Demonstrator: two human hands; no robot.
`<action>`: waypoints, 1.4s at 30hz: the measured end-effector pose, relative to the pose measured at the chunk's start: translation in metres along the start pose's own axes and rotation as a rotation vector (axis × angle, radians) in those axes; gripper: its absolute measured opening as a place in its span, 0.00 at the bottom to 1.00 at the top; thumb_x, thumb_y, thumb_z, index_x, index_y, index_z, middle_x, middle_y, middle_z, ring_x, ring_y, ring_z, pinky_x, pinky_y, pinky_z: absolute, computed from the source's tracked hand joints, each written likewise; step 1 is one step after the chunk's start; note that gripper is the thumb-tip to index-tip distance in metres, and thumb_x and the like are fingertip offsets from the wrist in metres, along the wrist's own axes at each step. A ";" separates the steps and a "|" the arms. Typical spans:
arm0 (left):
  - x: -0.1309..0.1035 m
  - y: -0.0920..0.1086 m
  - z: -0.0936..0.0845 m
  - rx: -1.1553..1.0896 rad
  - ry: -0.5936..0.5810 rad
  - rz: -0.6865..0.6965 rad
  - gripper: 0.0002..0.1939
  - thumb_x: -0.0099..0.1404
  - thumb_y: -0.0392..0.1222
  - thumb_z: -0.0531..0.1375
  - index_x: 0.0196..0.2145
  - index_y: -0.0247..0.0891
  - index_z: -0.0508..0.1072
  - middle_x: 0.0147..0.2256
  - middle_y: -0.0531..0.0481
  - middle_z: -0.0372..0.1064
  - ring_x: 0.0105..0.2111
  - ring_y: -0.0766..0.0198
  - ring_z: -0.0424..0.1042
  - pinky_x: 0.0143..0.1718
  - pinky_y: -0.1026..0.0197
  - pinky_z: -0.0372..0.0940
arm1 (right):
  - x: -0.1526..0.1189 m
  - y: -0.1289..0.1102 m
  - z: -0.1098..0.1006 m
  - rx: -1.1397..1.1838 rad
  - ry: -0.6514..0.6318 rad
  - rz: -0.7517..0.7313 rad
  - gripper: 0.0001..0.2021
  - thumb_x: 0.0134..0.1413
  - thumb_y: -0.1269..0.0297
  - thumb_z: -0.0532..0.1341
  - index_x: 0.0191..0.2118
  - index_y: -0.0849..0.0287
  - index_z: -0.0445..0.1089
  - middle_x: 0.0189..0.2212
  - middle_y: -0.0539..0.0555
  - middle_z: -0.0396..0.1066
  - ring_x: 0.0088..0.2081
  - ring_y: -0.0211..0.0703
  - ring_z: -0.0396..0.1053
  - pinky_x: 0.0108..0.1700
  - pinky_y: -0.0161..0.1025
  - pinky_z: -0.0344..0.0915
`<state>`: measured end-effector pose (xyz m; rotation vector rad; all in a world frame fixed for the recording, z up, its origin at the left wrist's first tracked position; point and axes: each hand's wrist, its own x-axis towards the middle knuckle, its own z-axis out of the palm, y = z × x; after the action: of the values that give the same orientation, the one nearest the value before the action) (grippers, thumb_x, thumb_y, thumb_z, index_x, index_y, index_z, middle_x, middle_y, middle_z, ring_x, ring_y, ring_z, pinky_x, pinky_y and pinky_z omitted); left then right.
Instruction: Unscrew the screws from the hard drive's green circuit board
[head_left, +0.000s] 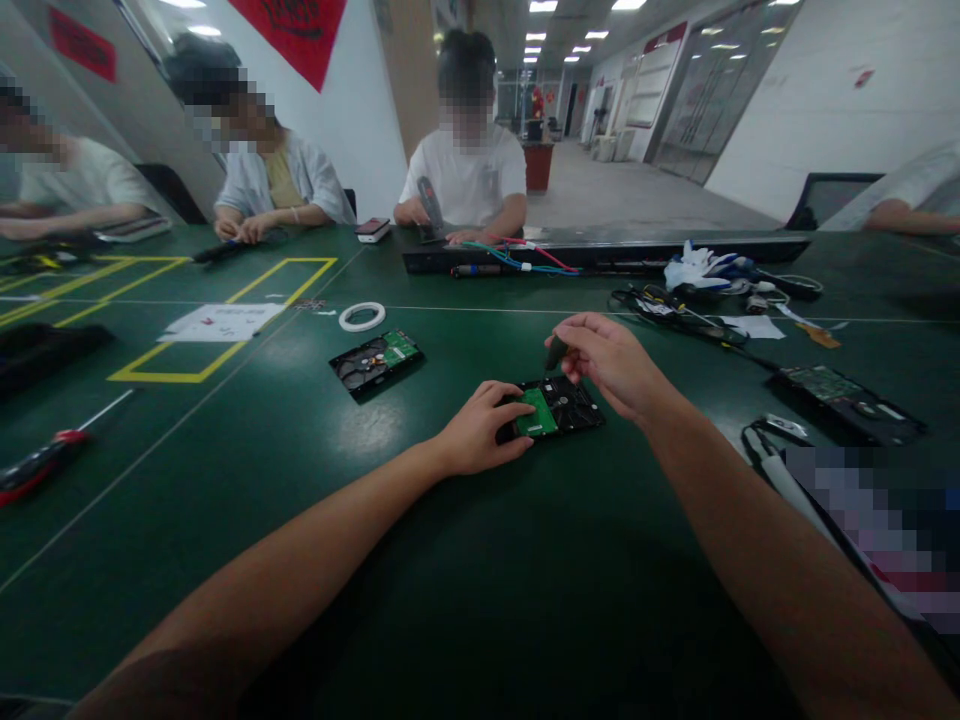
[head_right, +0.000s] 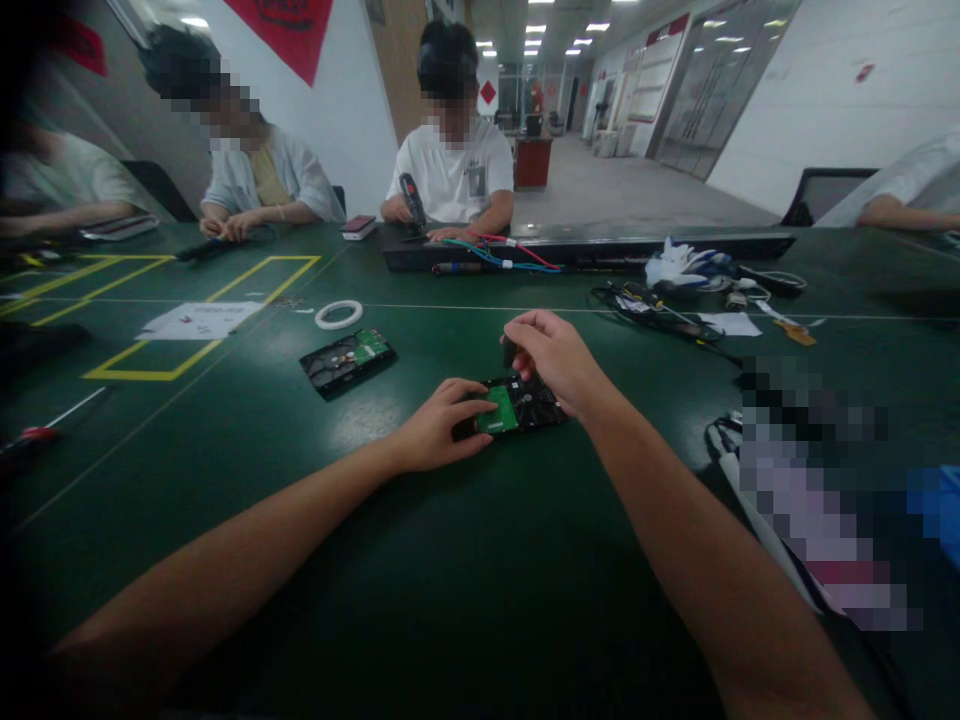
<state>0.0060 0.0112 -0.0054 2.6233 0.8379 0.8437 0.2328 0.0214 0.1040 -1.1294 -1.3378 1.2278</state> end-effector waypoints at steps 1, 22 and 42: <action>0.000 0.000 0.000 0.001 0.006 0.003 0.24 0.69 0.47 0.68 0.60 0.41 0.75 0.60 0.37 0.66 0.62 0.43 0.65 0.62 0.37 0.67 | 0.001 -0.001 0.000 0.002 -0.004 0.005 0.04 0.62 0.63 0.65 0.37 0.56 0.71 0.37 0.55 0.77 0.27 0.36 0.66 0.27 0.37 0.62; -0.002 -0.001 0.005 0.038 -0.005 -0.006 0.27 0.71 0.52 0.65 0.64 0.41 0.72 0.61 0.36 0.64 0.62 0.43 0.64 0.62 0.37 0.67 | 0.016 -0.005 -0.004 0.006 -0.029 0.008 0.05 0.62 0.62 0.65 0.40 0.56 0.78 0.36 0.55 0.77 0.26 0.36 0.65 0.24 0.34 0.59; -0.001 0.001 0.003 0.028 -0.014 -0.011 0.27 0.71 0.52 0.65 0.63 0.41 0.72 0.61 0.36 0.64 0.62 0.43 0.63 0.62 0.36 0.67 | 0.013 -0.002 -0.005 0.070 -0.038 0.044 0.09 0.60 0.59 0.69 0.37 0.56 0.70 0.36 0.54 0.75 0.28 0.35 0.64 0.25 0.35 0.57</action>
<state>0.0072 0.0097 -0.0078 2.6433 0.8651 0.8155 0.2360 0.0345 0.1069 -1.0961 -1.2940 1.3238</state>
